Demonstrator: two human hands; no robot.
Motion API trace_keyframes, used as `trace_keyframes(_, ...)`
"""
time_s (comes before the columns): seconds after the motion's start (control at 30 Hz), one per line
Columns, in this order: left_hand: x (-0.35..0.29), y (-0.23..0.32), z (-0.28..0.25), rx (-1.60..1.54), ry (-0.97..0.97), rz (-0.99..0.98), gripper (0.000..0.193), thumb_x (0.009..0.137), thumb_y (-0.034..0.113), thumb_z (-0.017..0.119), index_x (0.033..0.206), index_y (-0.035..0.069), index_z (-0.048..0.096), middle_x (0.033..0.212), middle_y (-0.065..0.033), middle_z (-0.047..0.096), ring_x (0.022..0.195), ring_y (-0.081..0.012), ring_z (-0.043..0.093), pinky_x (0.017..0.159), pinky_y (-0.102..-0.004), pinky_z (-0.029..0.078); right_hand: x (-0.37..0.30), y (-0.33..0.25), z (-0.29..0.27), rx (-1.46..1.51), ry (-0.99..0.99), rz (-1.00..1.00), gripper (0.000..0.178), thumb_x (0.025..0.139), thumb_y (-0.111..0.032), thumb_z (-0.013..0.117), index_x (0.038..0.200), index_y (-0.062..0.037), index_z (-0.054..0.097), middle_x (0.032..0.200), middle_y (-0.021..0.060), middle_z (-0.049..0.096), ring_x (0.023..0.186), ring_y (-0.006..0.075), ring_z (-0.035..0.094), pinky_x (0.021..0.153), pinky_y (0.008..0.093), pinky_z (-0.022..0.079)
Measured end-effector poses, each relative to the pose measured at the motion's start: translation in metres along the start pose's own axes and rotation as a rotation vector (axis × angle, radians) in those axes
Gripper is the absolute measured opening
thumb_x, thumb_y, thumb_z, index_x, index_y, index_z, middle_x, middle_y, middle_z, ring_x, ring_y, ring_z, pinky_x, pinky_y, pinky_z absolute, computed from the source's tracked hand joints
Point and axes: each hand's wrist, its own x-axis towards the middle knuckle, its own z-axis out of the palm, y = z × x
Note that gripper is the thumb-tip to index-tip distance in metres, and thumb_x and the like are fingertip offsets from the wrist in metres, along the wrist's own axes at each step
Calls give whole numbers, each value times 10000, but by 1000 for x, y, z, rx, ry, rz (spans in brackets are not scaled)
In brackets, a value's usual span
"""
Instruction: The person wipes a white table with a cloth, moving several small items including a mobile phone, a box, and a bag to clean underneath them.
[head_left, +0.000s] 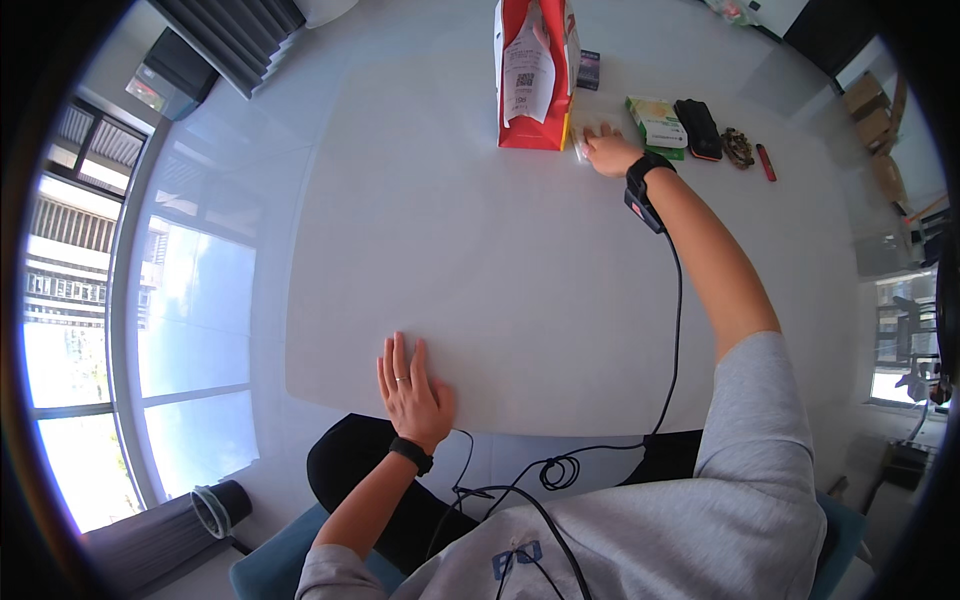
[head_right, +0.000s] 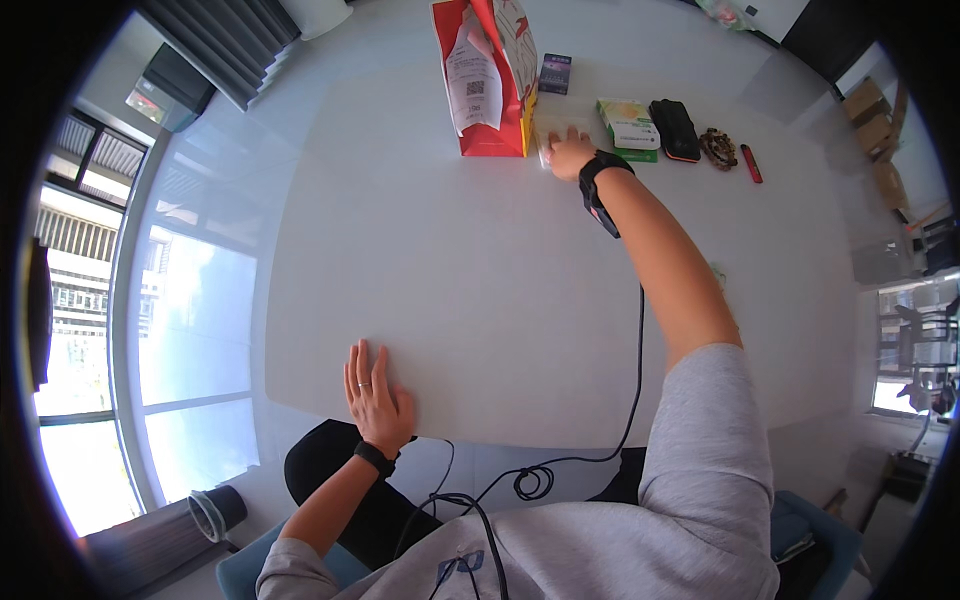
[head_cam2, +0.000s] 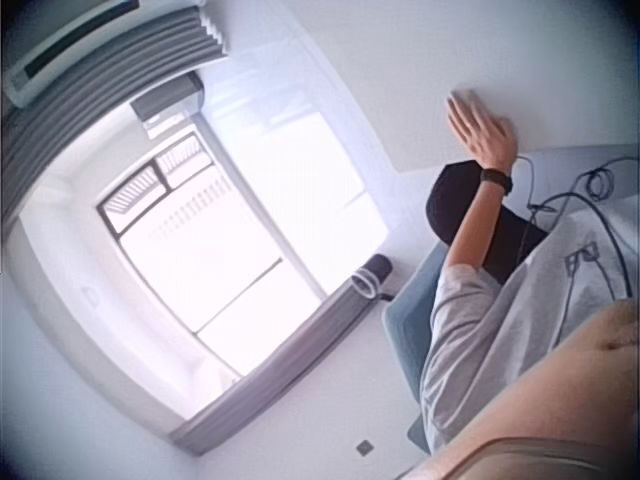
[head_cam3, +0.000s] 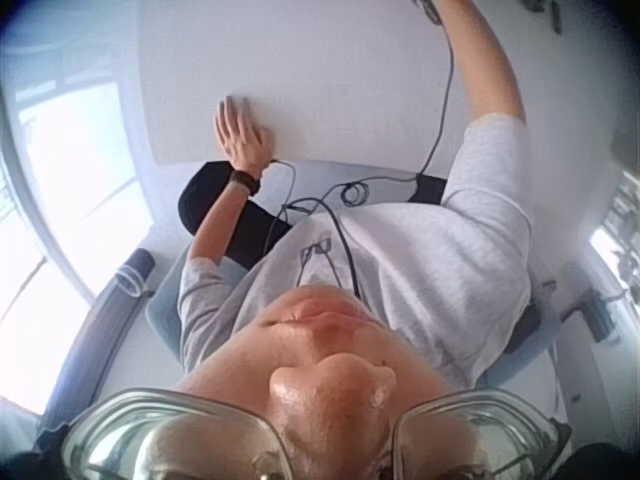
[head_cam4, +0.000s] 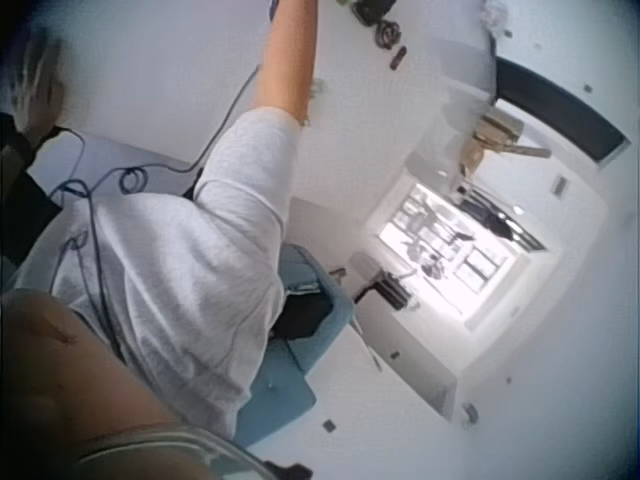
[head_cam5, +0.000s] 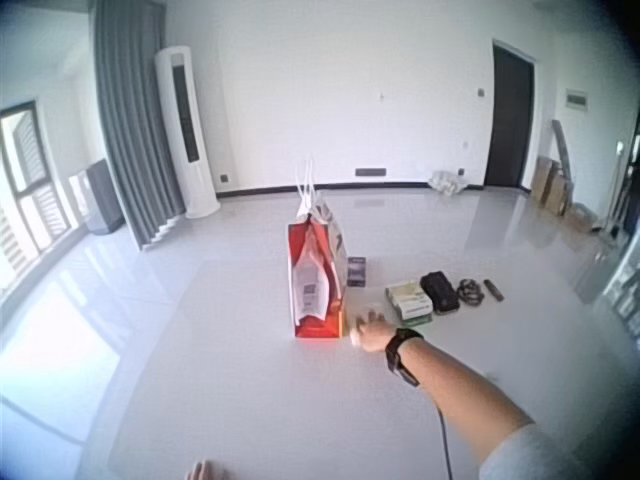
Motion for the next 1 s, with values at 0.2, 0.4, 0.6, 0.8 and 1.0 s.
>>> trace_keyframes(0.2,0,0,1,-4,-26,-11,566,735,96,478,1285,-15,412,1407,-245,295,1342,-386,233,1093,-516,169,41,-18,-3,-44,91,318,592,895,-285,412,1445,-235,197,1500,148,149,1349,366,241,1078,424,280)
trace_keyframes(0.4,3,6,2,-29,-12,-3,589,708,61,465,1290,-11,414,1406,-244,303,1330,-391,253,1088,-522,186,44,-5,-18,-118,216,336,567,912,-361,365,1437,-216,207,1453,167,254,1290,377,330,1044,422,320)
trace_keyframes(0.6,4,5,4,-31,-6,16,587,705,65,447,1286,-12,416,1410,-241,299,1332,-394,249,1084,-526,191,39,-3,-19,-81,330,340,470,888,-390,465,1325,-225,413,1351,65,417,1247,269,409,984,374,395)
trace_keyframes(0.8,2,3,3,-19,4,16,590,708,74,448,1290,-14,405,1413,-238,295,1337,-385,240,1089,-525,179,3,-20,-11,-187,273,296,389,886,-312,468,1231,-143,526,1259,68,522,1155,254,511,941,367,431)
trace_keyframes(1.0,1,6,6,-13,10,0,579,722,87,457,1292,-1,408,1417,-226,293,1342,-368,237,1093,-517,175,14,-12,-3,-42,332,334,321,873,-215,463,1152,-103,578,1192,122,572,1094,281,557,900,382,459)
